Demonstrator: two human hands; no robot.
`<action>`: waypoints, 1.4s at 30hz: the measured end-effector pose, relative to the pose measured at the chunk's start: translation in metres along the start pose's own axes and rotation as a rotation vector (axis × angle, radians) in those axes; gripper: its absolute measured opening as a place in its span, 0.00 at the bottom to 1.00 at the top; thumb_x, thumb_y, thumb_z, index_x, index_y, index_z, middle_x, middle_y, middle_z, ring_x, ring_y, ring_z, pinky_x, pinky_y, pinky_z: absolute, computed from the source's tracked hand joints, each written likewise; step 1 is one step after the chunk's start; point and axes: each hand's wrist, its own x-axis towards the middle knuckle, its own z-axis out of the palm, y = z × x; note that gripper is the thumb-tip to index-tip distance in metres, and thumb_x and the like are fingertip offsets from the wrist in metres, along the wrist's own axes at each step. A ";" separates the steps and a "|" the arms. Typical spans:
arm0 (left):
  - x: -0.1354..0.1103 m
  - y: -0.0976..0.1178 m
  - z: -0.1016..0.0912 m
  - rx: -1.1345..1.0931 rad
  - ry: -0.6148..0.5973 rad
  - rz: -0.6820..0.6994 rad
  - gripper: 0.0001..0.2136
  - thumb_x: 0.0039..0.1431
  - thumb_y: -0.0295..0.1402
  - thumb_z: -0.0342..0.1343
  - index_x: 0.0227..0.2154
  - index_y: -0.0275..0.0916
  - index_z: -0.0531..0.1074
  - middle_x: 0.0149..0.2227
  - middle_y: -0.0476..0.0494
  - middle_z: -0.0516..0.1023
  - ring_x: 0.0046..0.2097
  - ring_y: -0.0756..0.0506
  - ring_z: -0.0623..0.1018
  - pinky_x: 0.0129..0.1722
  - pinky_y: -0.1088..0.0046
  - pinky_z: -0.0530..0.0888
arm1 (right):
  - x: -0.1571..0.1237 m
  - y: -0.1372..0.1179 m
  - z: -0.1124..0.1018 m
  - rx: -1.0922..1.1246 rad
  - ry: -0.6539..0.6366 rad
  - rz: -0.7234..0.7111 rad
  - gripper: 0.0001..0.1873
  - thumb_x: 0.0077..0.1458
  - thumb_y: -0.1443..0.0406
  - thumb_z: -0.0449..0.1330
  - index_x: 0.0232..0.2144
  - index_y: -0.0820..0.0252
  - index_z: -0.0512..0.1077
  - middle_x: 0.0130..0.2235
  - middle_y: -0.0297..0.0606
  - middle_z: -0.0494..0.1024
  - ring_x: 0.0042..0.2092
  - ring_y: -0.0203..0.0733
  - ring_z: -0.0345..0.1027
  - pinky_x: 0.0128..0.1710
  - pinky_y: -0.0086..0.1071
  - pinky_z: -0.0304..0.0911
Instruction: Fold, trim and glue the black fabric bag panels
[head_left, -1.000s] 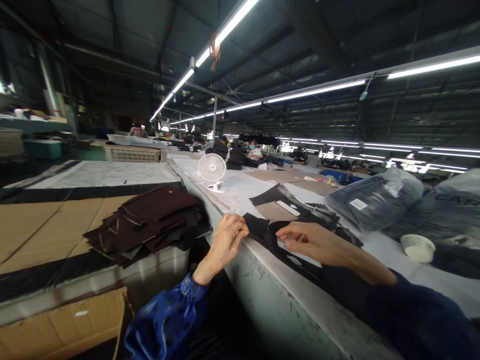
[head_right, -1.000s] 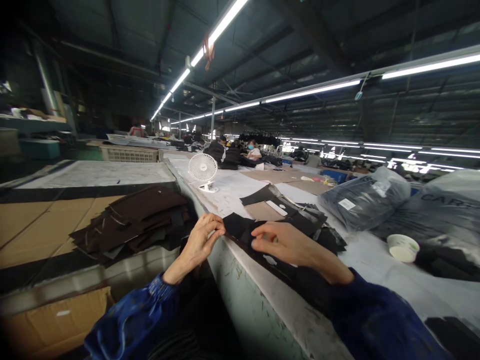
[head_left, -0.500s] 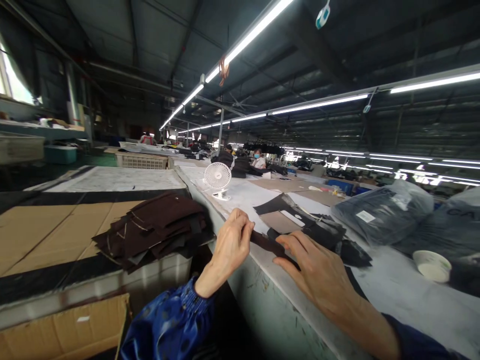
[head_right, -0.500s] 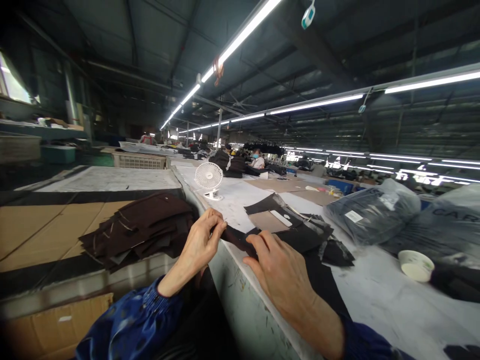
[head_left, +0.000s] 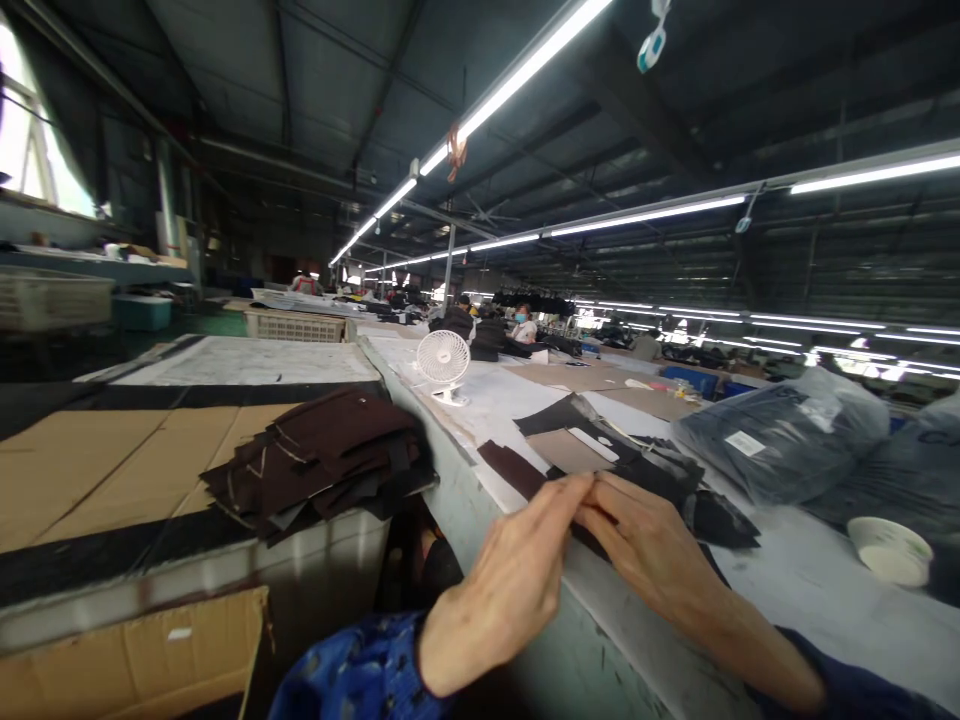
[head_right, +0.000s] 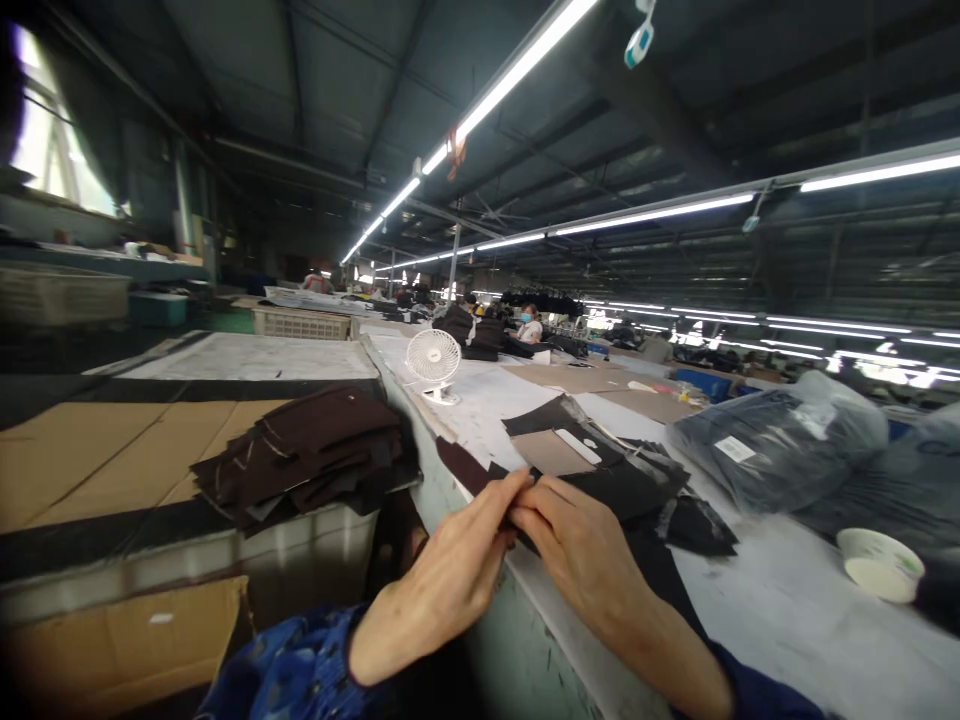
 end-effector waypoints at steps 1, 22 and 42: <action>-0.003 0.003 0.005 0.004 -0.026 -0.026 0.27 0.64 0.26 0.42 0.65 0.44 0.49 0.59 0.37 0.66 0.56 0.41 0.71 0.53 0.63 0.72 | 0.001 -0.004 -0.002 0.071 -0.044 0.004 0.20 0.64 0.61 0.45 0.29 0.56 0.73 0.32 0.41 0.78 0.34 0.42 0.72 0.34 0.33 0.68; 0.048 -0.182 -0.239 0.844 0.335 -0.439 0.13 0.62 0.23 0.43 0.43 0.36 0.70 0.59 0.38 0.60 0.59 0.36 0.60 0.58 0.55 0.59 | -0.006 0.142 -0.015 -0.013 -0.223 0.406 0.16 0.56 0.59 0.51 0.39 0.56 0.76 0.41 0.47 0.81 0.41 0.58 0.75 0.41 0.48 0.67; 0.062 -0.131 0.114 -0.225 -0.286 -0.094 0.08 0.53 0.33 0.57 0.36 0.42 0.79 0.41 0.39 0.81 0.44 0.39 0.79 0.49 0.63 0.73 | -0.036 0.153 0.054 -0.152 -0.215 0.593 0.14 0.60 0.61 0.51 0.36 0.58 0.76 0.38 0.43 0.80 0.43 0.48 0.73 0.44 0.39 0.64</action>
